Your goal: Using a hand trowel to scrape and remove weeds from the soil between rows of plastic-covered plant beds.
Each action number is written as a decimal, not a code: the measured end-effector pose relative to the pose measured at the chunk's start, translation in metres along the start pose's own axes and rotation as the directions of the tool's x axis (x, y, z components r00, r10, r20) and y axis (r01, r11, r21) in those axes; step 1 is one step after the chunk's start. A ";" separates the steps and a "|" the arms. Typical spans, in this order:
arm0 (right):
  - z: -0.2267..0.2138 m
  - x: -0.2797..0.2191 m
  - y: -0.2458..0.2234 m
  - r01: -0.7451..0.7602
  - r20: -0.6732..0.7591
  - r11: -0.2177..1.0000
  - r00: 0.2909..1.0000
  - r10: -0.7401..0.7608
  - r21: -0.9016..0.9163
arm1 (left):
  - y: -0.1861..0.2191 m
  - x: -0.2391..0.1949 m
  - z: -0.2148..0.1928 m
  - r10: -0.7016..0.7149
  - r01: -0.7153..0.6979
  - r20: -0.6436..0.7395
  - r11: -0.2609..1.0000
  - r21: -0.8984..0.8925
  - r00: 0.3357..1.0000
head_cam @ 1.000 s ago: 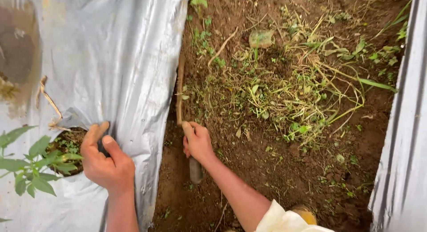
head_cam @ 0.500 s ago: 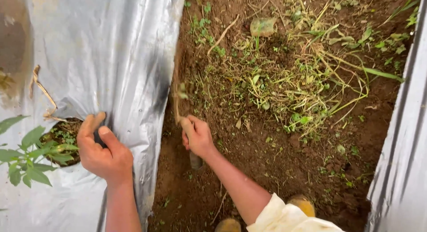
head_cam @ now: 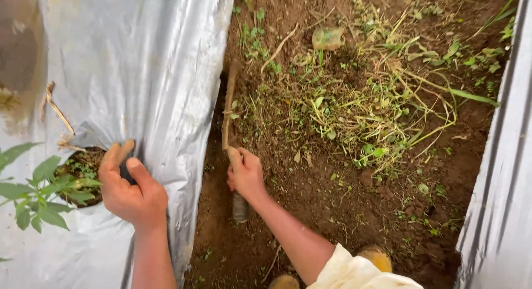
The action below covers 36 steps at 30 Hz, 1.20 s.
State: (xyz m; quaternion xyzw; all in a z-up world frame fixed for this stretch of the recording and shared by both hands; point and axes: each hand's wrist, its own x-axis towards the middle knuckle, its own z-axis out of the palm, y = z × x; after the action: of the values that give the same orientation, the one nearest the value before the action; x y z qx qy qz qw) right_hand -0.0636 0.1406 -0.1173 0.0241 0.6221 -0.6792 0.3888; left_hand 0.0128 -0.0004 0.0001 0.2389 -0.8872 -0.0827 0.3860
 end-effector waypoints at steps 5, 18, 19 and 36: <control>-0.018 0.012 0.009 0.187 -0.049 0.951 0.978 -0.205 -0.246 | -0.012 -0.003 0.005 0.006 -0.007 -0.036 1.000 -0.026 0.999; -0.064 0.029 0.012 -0.165 -0.149 0.967 0.979 0.137 -0.195 | 0.001 0.000 0.001 0.007 -0.007 0.000 1.000 0.012 1.000; -0.069 0.030 0.011 -0.173 -0.221 0.985 0.960 0.174 0.023 | 0.001 -0.002 0.002 -0.009 0.009 0.007 1.000 0.001 1.000; -0.052 0.039 0.006 -0.005 -0.047 0.929 0.999 -0.013 -0.369 | 0.000 0.001 0.003 0.011 -0.011 0.008 1.000 0.013 1.000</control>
State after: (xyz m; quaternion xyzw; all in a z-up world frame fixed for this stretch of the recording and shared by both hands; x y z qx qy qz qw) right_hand -0.1108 0.1664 -0.1543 -0.0341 0.7479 -0.5503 0.3697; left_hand 0.0103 -0.0010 -0.0018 0.2362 -0.8906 -0.0757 0.3811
